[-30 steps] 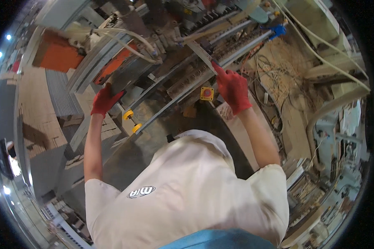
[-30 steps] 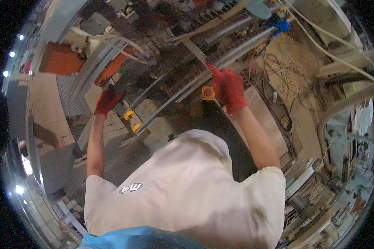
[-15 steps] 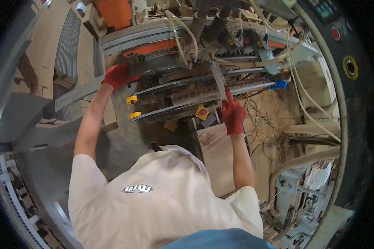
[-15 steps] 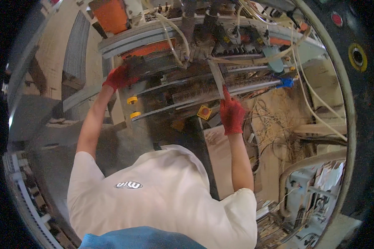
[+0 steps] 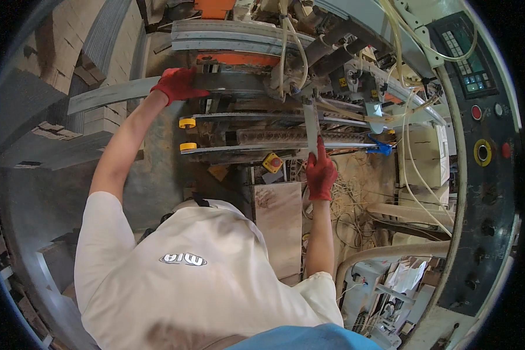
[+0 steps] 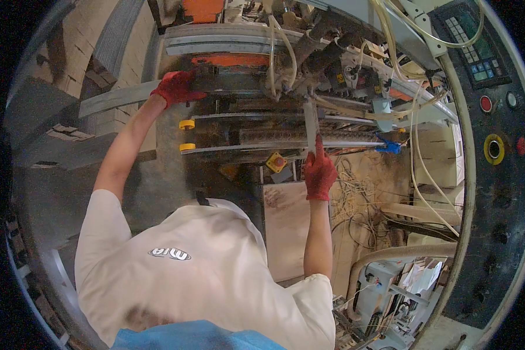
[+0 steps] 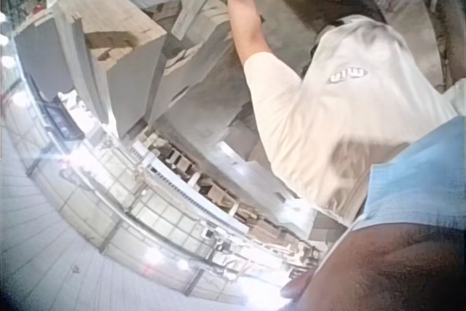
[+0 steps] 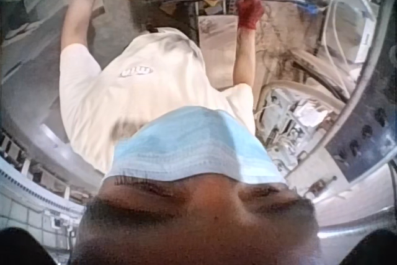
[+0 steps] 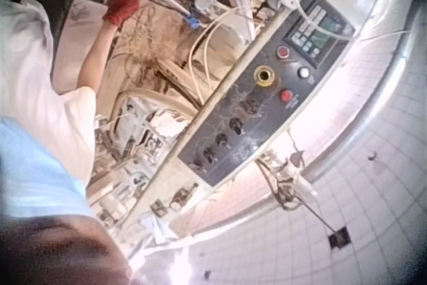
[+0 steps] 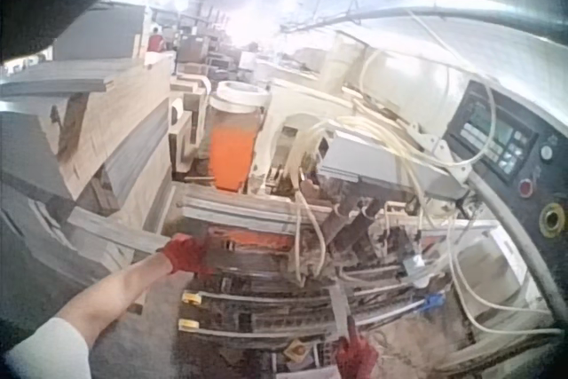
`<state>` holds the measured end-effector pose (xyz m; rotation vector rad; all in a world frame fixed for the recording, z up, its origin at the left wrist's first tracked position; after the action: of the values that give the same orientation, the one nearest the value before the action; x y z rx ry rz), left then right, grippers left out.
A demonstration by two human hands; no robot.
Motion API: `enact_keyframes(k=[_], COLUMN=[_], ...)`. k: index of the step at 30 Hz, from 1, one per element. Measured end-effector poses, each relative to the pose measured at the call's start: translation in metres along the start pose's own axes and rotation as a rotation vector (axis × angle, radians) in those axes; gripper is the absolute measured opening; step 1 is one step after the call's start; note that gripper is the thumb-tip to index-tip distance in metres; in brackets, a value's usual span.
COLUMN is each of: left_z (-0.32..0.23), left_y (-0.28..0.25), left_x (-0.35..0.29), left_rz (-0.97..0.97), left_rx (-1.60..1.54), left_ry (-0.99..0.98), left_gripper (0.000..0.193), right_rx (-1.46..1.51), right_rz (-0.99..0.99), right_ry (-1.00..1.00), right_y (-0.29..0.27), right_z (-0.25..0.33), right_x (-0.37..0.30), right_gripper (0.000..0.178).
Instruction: The person feeds long, thin wooden planks into a machine one by one. They retrieve the processed planks from the output side and stack them on a nearby pile. The person repeats this cycle of feeding and stacking throughout the clip.
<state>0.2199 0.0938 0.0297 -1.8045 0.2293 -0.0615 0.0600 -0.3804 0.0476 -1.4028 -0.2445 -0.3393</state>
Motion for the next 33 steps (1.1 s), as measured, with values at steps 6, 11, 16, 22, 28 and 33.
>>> enact_keyframes(k=[6, 11, 16, 22, 28, 33], left_z=[-0.003, 0.002, 0.002, 0.006, 0.003, 0.000], left_y=[-0.004, 0.003, 0.007, 0.013, 0.010, 0.005], left_x=[0.000, 0.002, 0.006, 0.010, 0.007, 0.004], left_rz=[-0.067, -0.091, -0.067, -0.071, -0.084, -0.077], left_rx=[-0.001, 0.030, 0.090, 0.109, 0.114, 0.104], left_ry=[0.042, 0.047, 0.039, 0.076, 0.082, 0.072], left_gripper=[0.083, 0.085, 0.093, 0.100, 0.096, 0.092], right_rx=[0.035, 0.002, 0.023, -0.013, 0.025, -0.010], right_rz=[-0.071, -0.013, -0.052, -0.047, -0.052, -0.008], right_ry=[-0.048, -0.008, -0.035, -0.021, -0.022, 0.013], right_y=[-0.004, -0.002, -0.007, -0.004, -0.005, -0.006], right_z=[0.005, 0.001, 0.007, 0.005, 0.005, 0.007], right_x=[0.000, 0.000, 0.000, -0.001, -0.001, 0.000], right_gripper=[0.063, 0.062, 0.061, 0.058, 0.059, 0.058])
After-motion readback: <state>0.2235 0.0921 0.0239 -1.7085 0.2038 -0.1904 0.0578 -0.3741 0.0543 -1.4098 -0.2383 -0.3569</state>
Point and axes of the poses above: each hand's wrist, its own x-axis towards the middle knuckle, its own y-axis out of the palm, z = x × y, the point moved 6 cm from there along x, towards the middle knuckle, and after that the axes turned 8 degrees about -z, right-handed, at the moved point
